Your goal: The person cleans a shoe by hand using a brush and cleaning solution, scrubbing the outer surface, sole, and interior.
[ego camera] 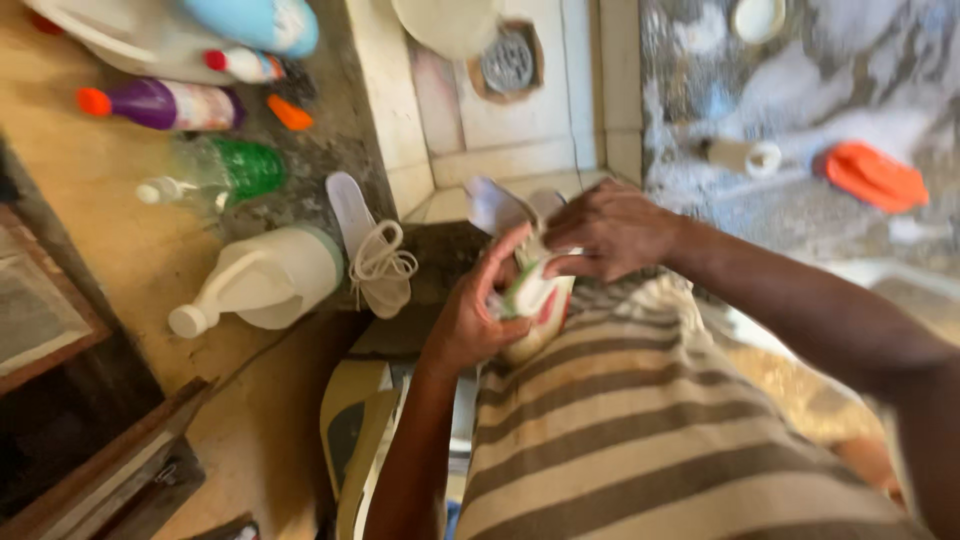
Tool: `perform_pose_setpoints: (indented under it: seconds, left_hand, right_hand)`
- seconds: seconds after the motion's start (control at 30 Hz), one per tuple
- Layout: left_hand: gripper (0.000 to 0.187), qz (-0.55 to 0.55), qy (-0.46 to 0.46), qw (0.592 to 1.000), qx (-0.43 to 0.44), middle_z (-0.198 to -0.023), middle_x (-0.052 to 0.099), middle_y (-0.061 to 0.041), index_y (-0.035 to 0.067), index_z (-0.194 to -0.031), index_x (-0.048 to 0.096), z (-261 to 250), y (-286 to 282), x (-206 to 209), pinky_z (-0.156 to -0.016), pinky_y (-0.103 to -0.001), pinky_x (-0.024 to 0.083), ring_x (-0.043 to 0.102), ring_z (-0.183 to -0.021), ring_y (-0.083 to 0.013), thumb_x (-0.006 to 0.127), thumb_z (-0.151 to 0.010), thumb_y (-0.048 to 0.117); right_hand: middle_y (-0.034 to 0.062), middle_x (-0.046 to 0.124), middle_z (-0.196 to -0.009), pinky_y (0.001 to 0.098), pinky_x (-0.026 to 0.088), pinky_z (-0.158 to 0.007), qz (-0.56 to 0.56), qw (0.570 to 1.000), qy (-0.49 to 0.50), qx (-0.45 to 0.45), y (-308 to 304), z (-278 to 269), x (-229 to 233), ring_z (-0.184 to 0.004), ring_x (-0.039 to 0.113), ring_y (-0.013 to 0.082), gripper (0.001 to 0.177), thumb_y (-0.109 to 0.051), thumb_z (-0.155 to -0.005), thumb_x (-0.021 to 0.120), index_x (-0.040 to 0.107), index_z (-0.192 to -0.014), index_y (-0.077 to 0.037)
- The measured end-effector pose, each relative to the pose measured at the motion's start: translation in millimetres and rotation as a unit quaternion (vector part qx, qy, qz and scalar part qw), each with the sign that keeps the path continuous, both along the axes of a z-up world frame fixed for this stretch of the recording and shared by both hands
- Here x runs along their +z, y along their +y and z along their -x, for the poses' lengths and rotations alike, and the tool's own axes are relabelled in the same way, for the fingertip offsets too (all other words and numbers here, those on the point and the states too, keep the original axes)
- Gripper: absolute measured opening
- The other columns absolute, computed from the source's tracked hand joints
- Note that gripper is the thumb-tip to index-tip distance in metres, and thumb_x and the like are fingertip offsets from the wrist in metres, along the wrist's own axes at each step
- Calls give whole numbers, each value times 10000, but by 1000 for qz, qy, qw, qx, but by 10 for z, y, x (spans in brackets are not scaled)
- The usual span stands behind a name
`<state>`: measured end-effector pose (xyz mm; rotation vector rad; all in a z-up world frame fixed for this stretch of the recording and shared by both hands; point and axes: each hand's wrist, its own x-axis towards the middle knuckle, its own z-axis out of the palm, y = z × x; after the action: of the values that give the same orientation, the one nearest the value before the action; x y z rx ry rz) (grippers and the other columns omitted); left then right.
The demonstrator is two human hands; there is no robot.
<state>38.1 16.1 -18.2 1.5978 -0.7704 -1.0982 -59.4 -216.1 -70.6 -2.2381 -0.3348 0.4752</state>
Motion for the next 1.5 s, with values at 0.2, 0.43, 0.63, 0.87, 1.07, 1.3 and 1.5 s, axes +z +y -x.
perform_pose_setpoints:
  seconds: [0.2,0.43,0.63,0.87,1.07,1.3,1.5]
  left_hand:
    - [917,-27,38,999,5,-1249,605,-17,97,-1560,361,121,12,47,-950,-309,456,543,-1119,-120,833,-774,111]
    - [978,-140,35,990,-9,-877,558,-107,151,-1653,364,31,80,4,-804,-318,507,537,-826,-167,833,-796,118]
    - [1006,-7,-25,1000,-16,-1495,541,-156,110,-1599,302,-44,-45,-20,-1012,-309,530,650,-1218,-175,877,-774,147]
    - [1038,-77,121,990,3,-1166,676,-154,124,-1706,282,39,55,-40,-1002,-310,497,574,-1046,-160,812,-814,90]
    - [1015,-86,60,994,-22,-1054,648,-76,119,-1656,275,-59,9,18,-878,-301,523,596,-910,-130,835,-809,129]
    - [995,-119,-22,993,-16,-946,647,-94,105,-1662,260,2,113,36,-850,-322,543,608,-846,-181,803,-828,120]
    - [1034,-9,-45,998,-37,-1502,559,-226,116,-1648,243,-37,15,51,-1004,-355,537,679,-1213,-284,840,-804,108]
  right_hand:
    - [109,776,-929,421,618,-704,-105,976,-185,-45,187,139,-54,-803,748,294,400,-475,-971,628,780,-933,-108]
    - [106,758,-798,422,587,-584,-23,985,-45,-164,-288,193,-245,-645,721,275,421,-480,-882,698,753,-865,-63]
    - [81,692,-682,400,571,-554,-106,977,-175,-57,91,86,45,-625,692,265,397,-415,-905,718,663,-703,-77]
    - [78,759,-850,379,566,-531,-118,984,-120,-55,-109,-97,-90,-683,736,241,362,-463,-900,704,736,-817,-112]
    - [51,704,-710,375,524,-520,-56,984,-159,-54,-109,-112,-184,-606,660,222,455,-513,-902,698,673,-725,-94]
    - [8,696,-662,312,505,-461,-157,974,2,-163,-345,52,-201,-481,621,131,339,-402,-960,664,720,-780,-121]
    - [52,723,-785,391,552,-601,-156,974,-155,-45,135,-109,151,-665,686,246,310,-377,-916,727,714,-827,-81]
